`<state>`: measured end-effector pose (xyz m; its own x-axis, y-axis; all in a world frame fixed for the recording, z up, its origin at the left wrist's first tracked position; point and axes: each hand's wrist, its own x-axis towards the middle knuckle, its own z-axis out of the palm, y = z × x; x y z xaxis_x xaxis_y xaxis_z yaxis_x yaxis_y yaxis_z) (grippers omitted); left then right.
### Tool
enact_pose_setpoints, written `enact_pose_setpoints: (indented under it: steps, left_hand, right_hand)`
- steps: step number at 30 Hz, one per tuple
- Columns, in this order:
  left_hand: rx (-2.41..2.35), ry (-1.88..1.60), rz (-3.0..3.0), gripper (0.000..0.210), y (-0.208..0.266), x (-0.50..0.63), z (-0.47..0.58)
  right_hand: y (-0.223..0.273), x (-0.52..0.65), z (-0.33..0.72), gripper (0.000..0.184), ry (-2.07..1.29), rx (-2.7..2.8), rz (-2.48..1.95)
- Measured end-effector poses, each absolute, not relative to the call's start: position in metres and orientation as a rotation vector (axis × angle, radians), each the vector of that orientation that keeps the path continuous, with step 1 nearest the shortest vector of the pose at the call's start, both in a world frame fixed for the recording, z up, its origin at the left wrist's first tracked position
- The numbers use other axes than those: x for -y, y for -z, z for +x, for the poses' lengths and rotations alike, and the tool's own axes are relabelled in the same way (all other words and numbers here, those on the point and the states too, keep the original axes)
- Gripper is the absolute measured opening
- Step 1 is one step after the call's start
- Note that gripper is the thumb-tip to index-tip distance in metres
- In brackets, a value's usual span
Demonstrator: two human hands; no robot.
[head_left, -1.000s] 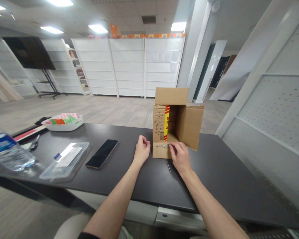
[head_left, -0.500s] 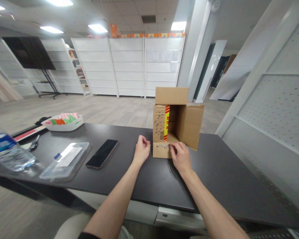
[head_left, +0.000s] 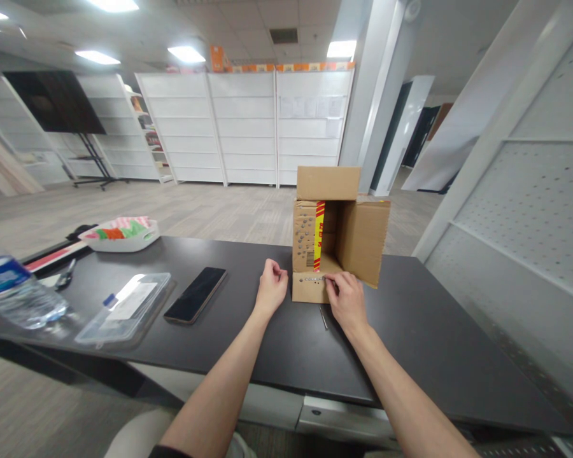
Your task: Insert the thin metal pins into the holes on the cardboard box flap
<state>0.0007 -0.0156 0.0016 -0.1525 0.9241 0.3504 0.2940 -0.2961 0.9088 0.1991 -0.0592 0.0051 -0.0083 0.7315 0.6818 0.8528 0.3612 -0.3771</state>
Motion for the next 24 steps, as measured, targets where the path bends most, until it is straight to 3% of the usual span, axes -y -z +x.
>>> enact_pose_setpoints:
  steps: [24]
  left_hand:
    - [-1.378, -1.487, 1.59, 0.018, -0.0005, 0.0143, 0.0008]
  right_hand:
    - [-0.0079, 0.0656, 0.1983, 0.021, 0.172, 1.756, -1.413]
